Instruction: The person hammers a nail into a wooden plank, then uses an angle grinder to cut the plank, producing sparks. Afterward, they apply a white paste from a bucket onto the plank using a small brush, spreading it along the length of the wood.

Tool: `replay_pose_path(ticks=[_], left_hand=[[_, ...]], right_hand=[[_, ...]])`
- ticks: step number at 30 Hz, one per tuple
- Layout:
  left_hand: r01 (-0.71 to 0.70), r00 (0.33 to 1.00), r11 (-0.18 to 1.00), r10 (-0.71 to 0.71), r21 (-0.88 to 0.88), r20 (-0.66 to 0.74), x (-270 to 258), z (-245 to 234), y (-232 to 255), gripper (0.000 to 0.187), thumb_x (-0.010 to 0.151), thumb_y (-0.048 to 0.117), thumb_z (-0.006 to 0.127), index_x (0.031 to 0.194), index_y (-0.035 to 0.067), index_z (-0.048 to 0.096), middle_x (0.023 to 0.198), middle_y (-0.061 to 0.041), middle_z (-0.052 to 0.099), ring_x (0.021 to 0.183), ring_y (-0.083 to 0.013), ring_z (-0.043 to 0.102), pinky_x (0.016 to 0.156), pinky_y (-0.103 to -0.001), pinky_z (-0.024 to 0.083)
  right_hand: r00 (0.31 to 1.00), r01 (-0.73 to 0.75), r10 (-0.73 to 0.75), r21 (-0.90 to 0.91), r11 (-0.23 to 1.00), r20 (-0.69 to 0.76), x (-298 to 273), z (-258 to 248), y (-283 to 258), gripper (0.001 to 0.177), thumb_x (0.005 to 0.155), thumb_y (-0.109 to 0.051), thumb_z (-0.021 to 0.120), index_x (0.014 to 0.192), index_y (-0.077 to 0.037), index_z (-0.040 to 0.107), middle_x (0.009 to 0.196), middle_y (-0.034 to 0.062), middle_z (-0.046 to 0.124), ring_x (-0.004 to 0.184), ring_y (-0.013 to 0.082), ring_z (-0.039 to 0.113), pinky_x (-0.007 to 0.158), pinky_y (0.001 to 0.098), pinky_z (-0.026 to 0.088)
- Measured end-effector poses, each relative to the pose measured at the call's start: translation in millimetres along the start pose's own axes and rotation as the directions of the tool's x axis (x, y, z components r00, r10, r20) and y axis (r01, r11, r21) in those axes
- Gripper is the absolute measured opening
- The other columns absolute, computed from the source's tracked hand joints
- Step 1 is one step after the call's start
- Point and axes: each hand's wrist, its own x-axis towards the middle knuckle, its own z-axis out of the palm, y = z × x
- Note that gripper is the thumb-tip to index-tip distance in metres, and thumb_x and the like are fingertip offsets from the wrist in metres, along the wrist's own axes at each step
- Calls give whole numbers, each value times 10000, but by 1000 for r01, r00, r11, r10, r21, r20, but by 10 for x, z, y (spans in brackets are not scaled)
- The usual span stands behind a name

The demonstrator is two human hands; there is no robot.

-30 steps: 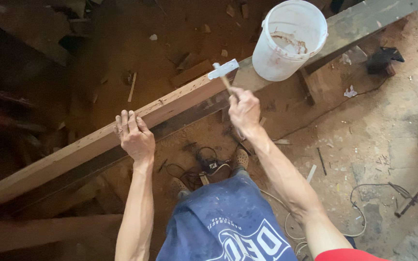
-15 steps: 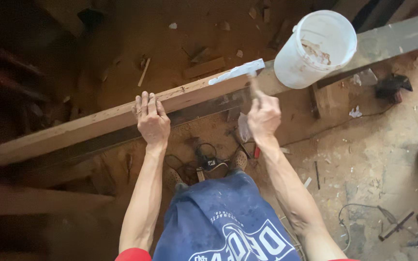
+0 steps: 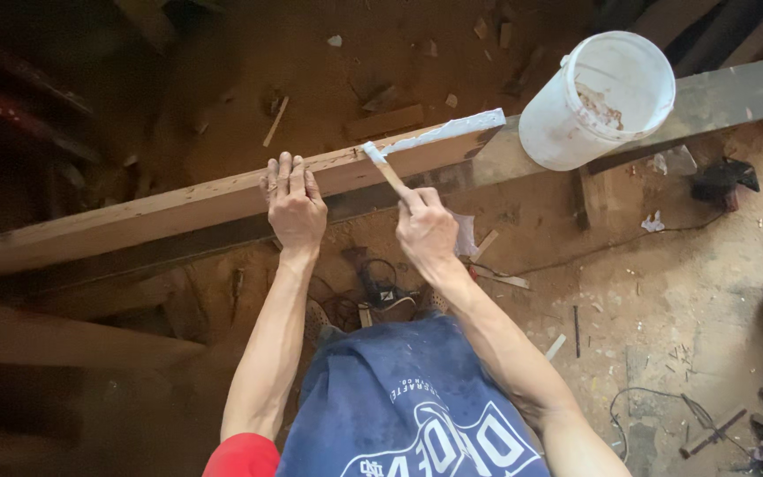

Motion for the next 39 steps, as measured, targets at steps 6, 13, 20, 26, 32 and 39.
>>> replay_pose_path(ticks=[6, 13, 20, 26, 32, 39], left_hand=[[21, 1000, 1000, -22, -12, -22, -16, -3, 56, 326, 1085, 226, 577, 1302, 25, 713, 1429, -141, 645, 1404, -341, 528, 1232, -490, 326], [-13, 999, 1000, 13, 10, -34, 45, -55, 57, 322, 1077, 221, 586, 1300, 31, 722, 1416, -130, 652, 1390, -326, 537, 1218, -475, 350], [-3, 999, 1000, 4, 25, -44, 30, -44, 95, 305, 1086, 217, 588, 1283, 30, 727, 1409, -134, 659, 1387, -324, 551, 1215, -475, 368], [0, 1000, 1000, 1, 20, -14, 15, -23, 17, 321, 1094, 251, 585, 1291, 43, 730, 1403, -112, 661, 1385, -316, 551, 1216, -473, 368], [10, 1000, 1000, -10, -1, -13, 27, -2, 33, 317, 1085, 238, 580, 1302, 55, 723, 1423, -116, 647, 1398, -316, 540, 1225, -470, 355], [-42, 997, 999, 43, -24, 57, 18, -124, -33, 361, 1049, 194, 596, 1376, 61, 673, 1487, -122, 595, 1424, -319, 509, 1229, -471, 336]], right_hand=[[989, -128, 114, -150, 980, -99, 113, -140, 352, 208, 992, -156, 653, 1172, -126, 753, 996, 113, 695, 727, 274, 720, 566, 384, 598], [999, 41, -39, -132, 990, 17, 193, -59, 218, 180, 1005, -165, 669, 1163, -127, 748, 1004, 115, 715, 736, 260, 712, 589, 381, 599], [973, -204, 200, -34, 978, -113, 349, -520, 756, 390, 993, -92, 592, 1351, -177, 719, 1003, 173, 723, 826, 287, 717, 643, 385, 617], [926, -325, 292, -109, 939, -241, 449, -526, 832, 268, 1001, -92, 628, 1248, -52, 723, 1075, 239, 743, 939, 356, 726, 816, 460, 599], [976, -219, 219, -16, 976, -14, 281, -214, 397, 264, 1013, -132, 602, 1247, -42, 684, 1045, 250, 716, 887, 367, 737, 766, 449, 619], [998, -56, 56, -44, 997, -6, 52, 190, -344, 264, 944, -147, 628, 1191, -110, 715, 945, 180, 721, 720, 367, 715, 580, 469, 591]])
